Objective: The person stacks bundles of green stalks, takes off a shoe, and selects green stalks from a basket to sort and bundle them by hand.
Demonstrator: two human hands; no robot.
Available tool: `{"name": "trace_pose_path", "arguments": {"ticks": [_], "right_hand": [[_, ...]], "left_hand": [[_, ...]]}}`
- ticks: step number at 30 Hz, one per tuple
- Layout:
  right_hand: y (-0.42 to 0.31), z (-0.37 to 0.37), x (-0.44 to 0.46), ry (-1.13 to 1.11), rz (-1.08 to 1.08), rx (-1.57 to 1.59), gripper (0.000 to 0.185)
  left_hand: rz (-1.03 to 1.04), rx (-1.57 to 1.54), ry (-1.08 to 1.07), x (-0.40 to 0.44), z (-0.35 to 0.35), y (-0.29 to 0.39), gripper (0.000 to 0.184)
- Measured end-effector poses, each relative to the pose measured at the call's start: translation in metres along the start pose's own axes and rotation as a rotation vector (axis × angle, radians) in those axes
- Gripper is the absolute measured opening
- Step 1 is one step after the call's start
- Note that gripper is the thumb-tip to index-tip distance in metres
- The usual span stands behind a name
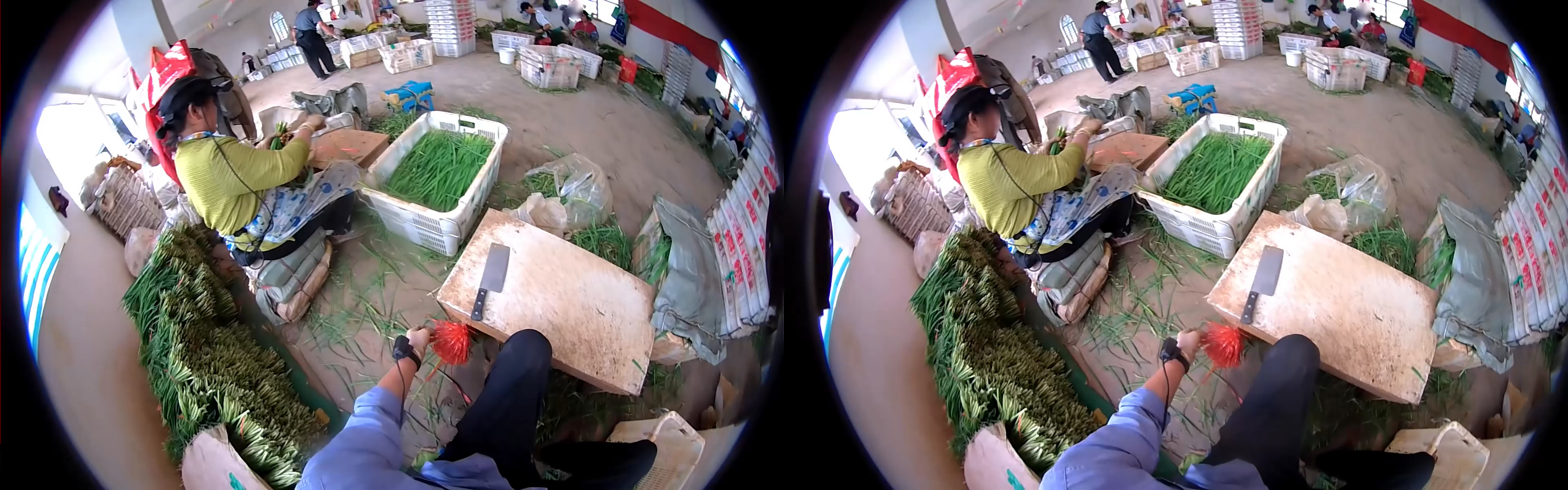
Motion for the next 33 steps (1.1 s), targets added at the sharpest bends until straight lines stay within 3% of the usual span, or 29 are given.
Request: {"name": "trace_pose_path", "arguments": {"ticks": [3,7,11,15,17,18,19,20,21,22,23,24,25,27,29,30,31,33], "right_hand": [[-0.008,-0.005,-0.005,-0.006,-0.003,0.002,0.070],[-0.011,-0.025,-0.006,-0.002,-0.008,0.013,0.072],[-0.012,-0.052,-0.025,-0.004,-0.017,0.029,0.074],[-0.024,-0.119,-0.095,-0.040,-0.025,0.104,0.077],[-0.041,-0.132,-0.132,-0.143,-0.140,0.090,0.078],[-0.094,-0.074,-0.150,-0.038,-0.476,-0.375,0.065],[-0.163,-0.010,-0.171,-0.046,-0.596,-0.600,0.059],[-0.186,0.028,-0.171,-0.140,-0.513,-0.536,0.060],[-0.215,0.072,-0.188,-0.268,-0.479,-0.337,0.049],[-0.209,0.107,-0.168,-0.320,-0.667,-0.287,0.081],[-0.207,0.131,-0.170,-0.413,-0.862,-0.368,0.089],[-0.220,0.163,-0.183,-0.502,-0.869,-0.267,0.093],[-0.214,0.186,-0.182,-0.539,-0.972,-0.420,0.099],[-0.205,0.219,-0.178,-0.590,-0.955,-0.435,0.086],[-0.164,0.228,-0.138,-0.694,-0.985,-0.411,0.055],[-0.159,0.228,-0.124,-0.703,-0.944,-0.404,0.027],[-0.147,0.223,-0.105,-0.722,-1.053,-0.399,0.019],[-0.117,0.204,-0.064,-0.764,-0.787,-0.505,0.014]], "left_hand": [[0.053,0.116,-0.010,0.010,-0.013,0.000,0.017],[0.051,0.245,0.056,-0.041,-0.025,0.039,0.016],[-0.008,-0.144,-0.095,-0.060,-0.041,0.081,0.019],[0.235,-0.139,-0.145,-0.149,-0.007,0.149,0.020],[0.373,-0.084,-0.241,-0.193,0.032,0.170,0.014],[0.438,-0.022,-0.293,-0.211,0.057,0.175,0.014],[0.501,0.042,-0.345,-0.235,0.083,0.176,0.015],[0.478,0.113,-0.460,-0.263,0.111,0.171,0.016],[0.454,0.184,-0.572,-0.291,0.141,0.162,0.018],[0.490,0.329,-0.638,-0.306,0.171,0.145,0.015],[0.521,0.473,-0.698,-0.319,0.199,0.124,0.013],[0.557,0.569,-0.804,-0.339,0.224,0.107,0.012],[0.589,0.667,-0.908,-0.357,0.248,0.091,0.012],[0.333,0.577,-1.104,-0.361,0.287,0.048,0.010],[0.304,0.574,-1.184,-0.340,0.317,0.018,0.008],[0.155,0.506,-1.145,-0.335,0.325,0.015,0.007],[0.191,0.493,-1.093,-0.315,0.336,0.008,0.007],[0.260,0.474,-0.986,-0.250,0.357,-0.010,0.005]]}}
Point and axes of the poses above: each hand's wrist, its own x-axis towards the middle knuckle, its own z-axis out of the palm, y = z × x, the point moved 2 cm from there along x, towards the middle knuckle, and after that the axes turned 14 degrees about -z, right-handed, at the moved point
